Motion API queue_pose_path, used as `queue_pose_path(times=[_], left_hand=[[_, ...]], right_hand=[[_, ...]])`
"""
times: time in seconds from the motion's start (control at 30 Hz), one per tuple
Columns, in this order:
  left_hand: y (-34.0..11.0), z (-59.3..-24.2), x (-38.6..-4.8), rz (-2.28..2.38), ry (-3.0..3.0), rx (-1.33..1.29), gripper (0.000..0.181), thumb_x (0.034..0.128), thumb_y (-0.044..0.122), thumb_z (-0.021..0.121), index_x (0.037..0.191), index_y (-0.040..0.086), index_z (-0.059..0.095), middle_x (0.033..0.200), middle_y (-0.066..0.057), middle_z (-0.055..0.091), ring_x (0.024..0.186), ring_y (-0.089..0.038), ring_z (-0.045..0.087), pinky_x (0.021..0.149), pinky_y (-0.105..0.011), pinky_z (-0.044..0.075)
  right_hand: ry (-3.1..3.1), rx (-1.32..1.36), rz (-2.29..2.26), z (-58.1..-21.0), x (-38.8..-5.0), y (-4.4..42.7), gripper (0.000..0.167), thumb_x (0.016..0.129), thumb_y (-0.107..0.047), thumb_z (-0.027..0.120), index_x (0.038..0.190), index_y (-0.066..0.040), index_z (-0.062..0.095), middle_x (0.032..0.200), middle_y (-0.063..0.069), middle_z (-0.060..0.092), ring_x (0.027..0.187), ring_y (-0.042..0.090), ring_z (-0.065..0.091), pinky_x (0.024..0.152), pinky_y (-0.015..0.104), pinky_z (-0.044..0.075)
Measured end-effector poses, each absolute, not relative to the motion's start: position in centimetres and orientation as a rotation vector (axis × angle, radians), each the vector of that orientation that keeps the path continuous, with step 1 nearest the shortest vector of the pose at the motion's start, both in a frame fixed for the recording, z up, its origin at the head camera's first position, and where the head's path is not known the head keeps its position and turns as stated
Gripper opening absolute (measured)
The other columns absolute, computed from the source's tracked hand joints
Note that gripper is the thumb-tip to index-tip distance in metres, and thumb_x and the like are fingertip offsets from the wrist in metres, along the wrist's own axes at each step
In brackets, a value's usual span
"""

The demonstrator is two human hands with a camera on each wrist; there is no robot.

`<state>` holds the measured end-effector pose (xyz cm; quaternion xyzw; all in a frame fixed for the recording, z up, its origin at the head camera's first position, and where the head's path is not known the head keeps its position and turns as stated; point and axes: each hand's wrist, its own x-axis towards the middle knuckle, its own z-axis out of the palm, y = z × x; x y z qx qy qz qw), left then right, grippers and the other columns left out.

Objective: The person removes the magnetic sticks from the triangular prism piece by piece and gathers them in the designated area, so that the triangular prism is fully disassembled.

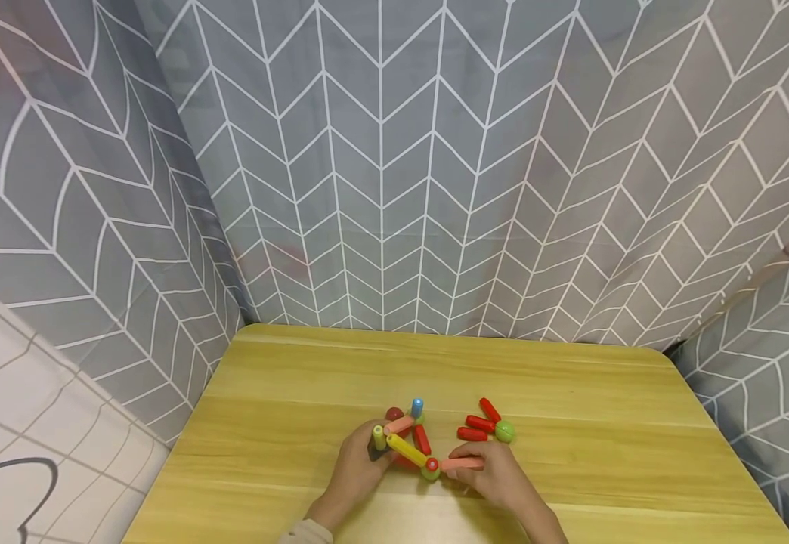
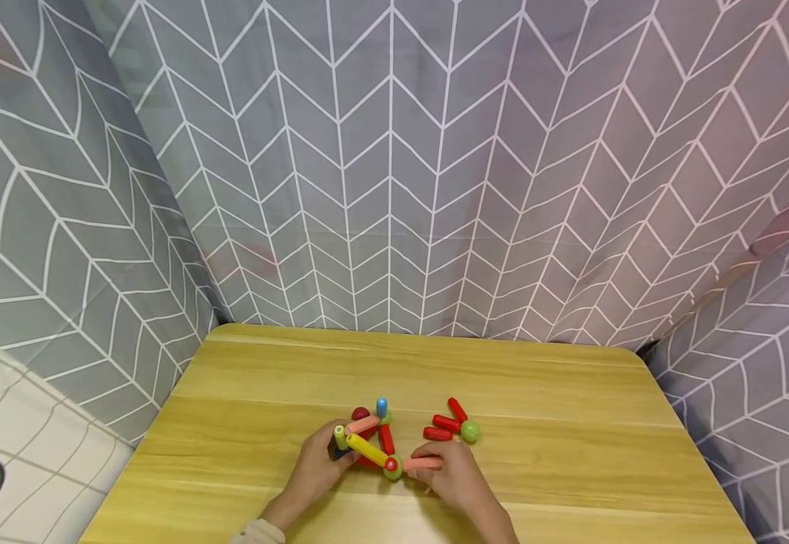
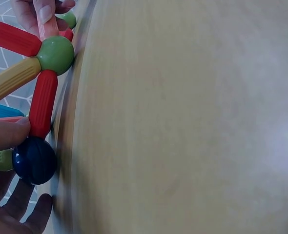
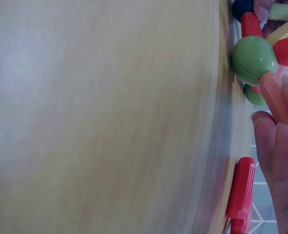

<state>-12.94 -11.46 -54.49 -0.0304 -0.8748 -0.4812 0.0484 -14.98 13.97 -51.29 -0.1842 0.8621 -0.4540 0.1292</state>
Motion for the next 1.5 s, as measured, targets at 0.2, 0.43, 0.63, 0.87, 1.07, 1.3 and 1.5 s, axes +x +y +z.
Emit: queue_pose_path(times=[0.2, 0.43, 0.63, 0.87, 1.07, 1.3, 1.5], left_hand=[[-11.5, -54.5, -13.0, -1.442, -2.678, -0.105, 0.033, 0.0838, 0.018, 0.08, 0.115, 0.017, 0.069, 0.111, 0.003, 0.072, 0.111, -0.024, 0.067, 0.098, -0.047, 0.055], [-11.5, -54.7, -13.2, -1.44, -2.704, -0.102, 0.035, 0.0839, 0.019, 0.08, 0.117, 0.02, 0.069, 0.103, 0.01, 0.069, 0.105, -0.016, 0.066, 0.095, -0.038, 0.055], [-11.5, -54.7, -13.2, -1.433, -2.689, -0.122, 0.036, 0.0833, 0.017, 0.081, 0.117, 0.019, 0.069, 0.106, 0.008, 0.07, 0.11, -0.021, 0.066, 0.098, -0.043, 0.055], [-11.5, -54.7, -13.2, -1.453, -2.669, -0.136, 0.035, 0.0825, 0.015, 0.081, 0.115, 0.019, 0.069, 0.108, 0.009, 0.07, 0.112, -0.021, 0.066, 0.101, -0.046, 0.053], [-11.6, -54.8, -13.1, -1.428, -2.673, -0.129, 0.032, 0.082, 0.015, 0.082, 0.112, 0.018, 0.069, 0.109, 0.006, 0.071, 0.112, -0.023, 0.067, 0.099, -0.045, 0.054], [-11.6, -54.8, -13.0, -1.395, -2.693, -0.119, 0.035, 0.0816, 0.015, 0.082, 0.114, 0.014, 0.069, 0.112, 0.002, 0.071, 0.111, -0.025, 0.067, 0.098, -0.046, 0.054], [-11.5, -54.7, -13.1, -1.407, -2.688, -0.138, 0.033, 0.0822, 0.017, 0.081, 0.113, 0.017, 0.069, 0.11, 0.004, 0.071, 0.109, -0.023, 0.067, 0.096, -0.042, 0.055]], right_hand=[[2.594, -0.485, -1.235, -51.5, -14.8, 14.1, 0.018, 0.082, -0.023, 0.082, 0.097, -0.013, 0.078, 0.096, 0.002, 0.077, 0.081, 0.001, 0.065, 0.069, 0.017, 0.053], [2.631, -0.493, -1.18, -52.3, -14.3, 14.3, 0.017, 0.086, -0.017, 0.079, 0.102, -0.012, 0.077, 0.101, 0.002, 0.077, 0.091, 0.007, 0.064, 0.072, 0.017, 0.052], [2.721, -0.408, -1.139, -52.6, -14.6, 14.3, 0.02, 0.084, -0.01, 0.079, 0.103, -0.012, 0.074, 0.104, 0.005, 0.074, 0.087, 0.009, 0.059, 0.071, 0.018, 0.051], [2.82, -0.316, -1.081, -52.5, -14.6, 14.3, 0.018, 0.08, -0.011, 0.083, 0.093, -0.015, 0.071, 0.091, -0.001, 0.071, 0.079, 0.011, 0.053, 0.069, 0.019, 0.044], [2.924, -0.329, -1.036, -52.6, -14.6, 14.4, 0.018, 0.078, -0.014, 0.085, 0.088, -0.019, 0.071, 0.087, -0.008, 0.07, 0.078, 0.007, 0.055, 0.071, 0.02, 0.047], [2.979, -0.312, -0.987, -53.0, -14.6, 14.4, 0.018, 0.078, -0.015, 0.086, 0.088, -0.019, 0.072, 0.091, -0.007, 0.072, 0.085, 0.009, 0.062, 0.075, 0.025, 0.051], [3.031, -0.318, -0.96, -53.0, -14.9, 14.4, 0.018, 0.076, -0.014, 0.087, 0.086, -0.019, 0.073, 0.092, -0.007, 0.072, 0.088, 0.011, 0.062, 0.077, 0.029, 0.052]])
